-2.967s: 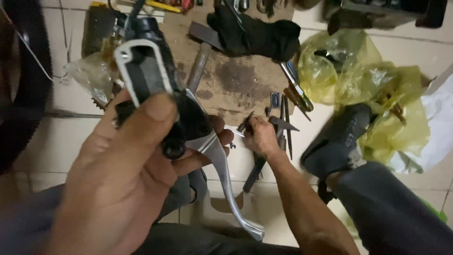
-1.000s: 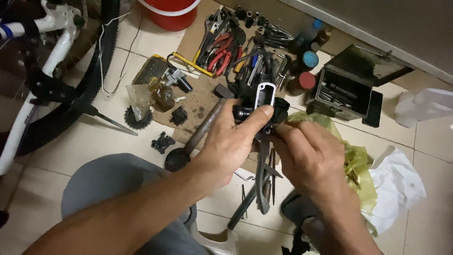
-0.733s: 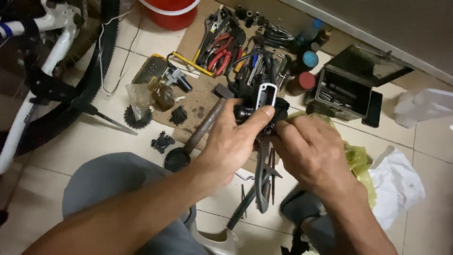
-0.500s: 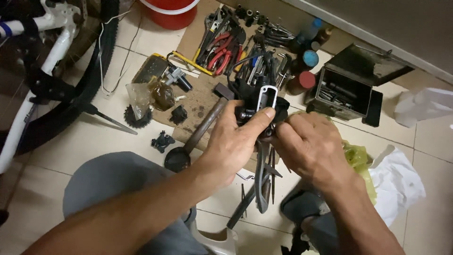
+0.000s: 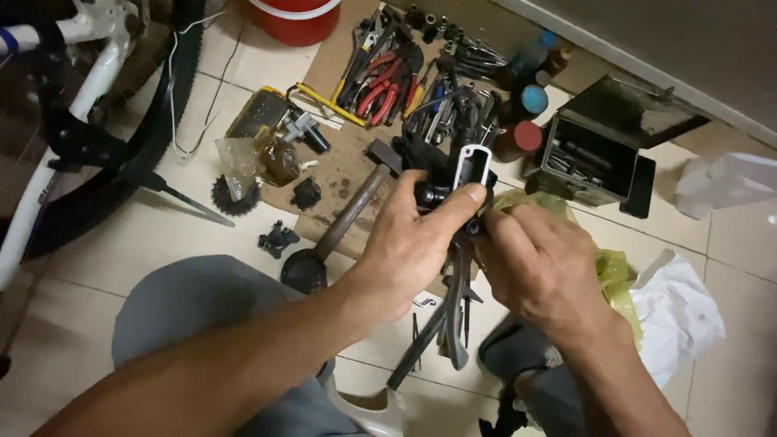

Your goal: Adjusting and inspecting a bicycle brake lever assembly using various hand tools on the floor.

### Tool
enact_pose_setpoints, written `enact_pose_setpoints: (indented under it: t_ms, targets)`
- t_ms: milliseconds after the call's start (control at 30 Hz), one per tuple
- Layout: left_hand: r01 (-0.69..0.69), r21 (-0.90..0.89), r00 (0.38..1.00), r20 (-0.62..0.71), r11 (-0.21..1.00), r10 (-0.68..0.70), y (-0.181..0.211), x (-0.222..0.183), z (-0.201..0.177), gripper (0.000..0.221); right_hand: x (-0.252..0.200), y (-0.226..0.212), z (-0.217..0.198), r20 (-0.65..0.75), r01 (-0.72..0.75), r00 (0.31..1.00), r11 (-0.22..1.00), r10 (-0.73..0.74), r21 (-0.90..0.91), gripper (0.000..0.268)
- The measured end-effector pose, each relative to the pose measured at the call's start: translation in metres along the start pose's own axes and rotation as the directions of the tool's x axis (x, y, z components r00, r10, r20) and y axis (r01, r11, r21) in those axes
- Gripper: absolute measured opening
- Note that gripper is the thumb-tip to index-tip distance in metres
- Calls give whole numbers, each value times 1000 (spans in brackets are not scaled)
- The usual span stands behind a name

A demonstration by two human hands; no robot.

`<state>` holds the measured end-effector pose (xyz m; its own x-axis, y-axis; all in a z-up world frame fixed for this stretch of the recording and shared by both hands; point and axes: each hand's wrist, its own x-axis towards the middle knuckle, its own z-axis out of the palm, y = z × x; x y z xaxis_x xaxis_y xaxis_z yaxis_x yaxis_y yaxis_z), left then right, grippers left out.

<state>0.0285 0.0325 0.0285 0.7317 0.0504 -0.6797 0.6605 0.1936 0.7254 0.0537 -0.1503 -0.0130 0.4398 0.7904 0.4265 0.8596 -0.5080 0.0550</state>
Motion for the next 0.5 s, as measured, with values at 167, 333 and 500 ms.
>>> enact_pose_setpoints:
  t_ms: [167, 333, 500]
  targets:
    - [20, 77, 1000, -15, 997, -19, -3, 2, -1, 75, 1, 7, 5, 17, 57, 998, 995, -56, -82, 27]
    - [54, 127, 998, 14, 990, -57, 3, -3, 0, 84, -7, 19, 17, 23, 101, 995, 976, -98, -192, 48]
    - [89, -165, 995, 59, 982, -80, 14, -7, 0, 74, 0, 2, 4, -22, -115, 993, 982, 120, 153, 45]
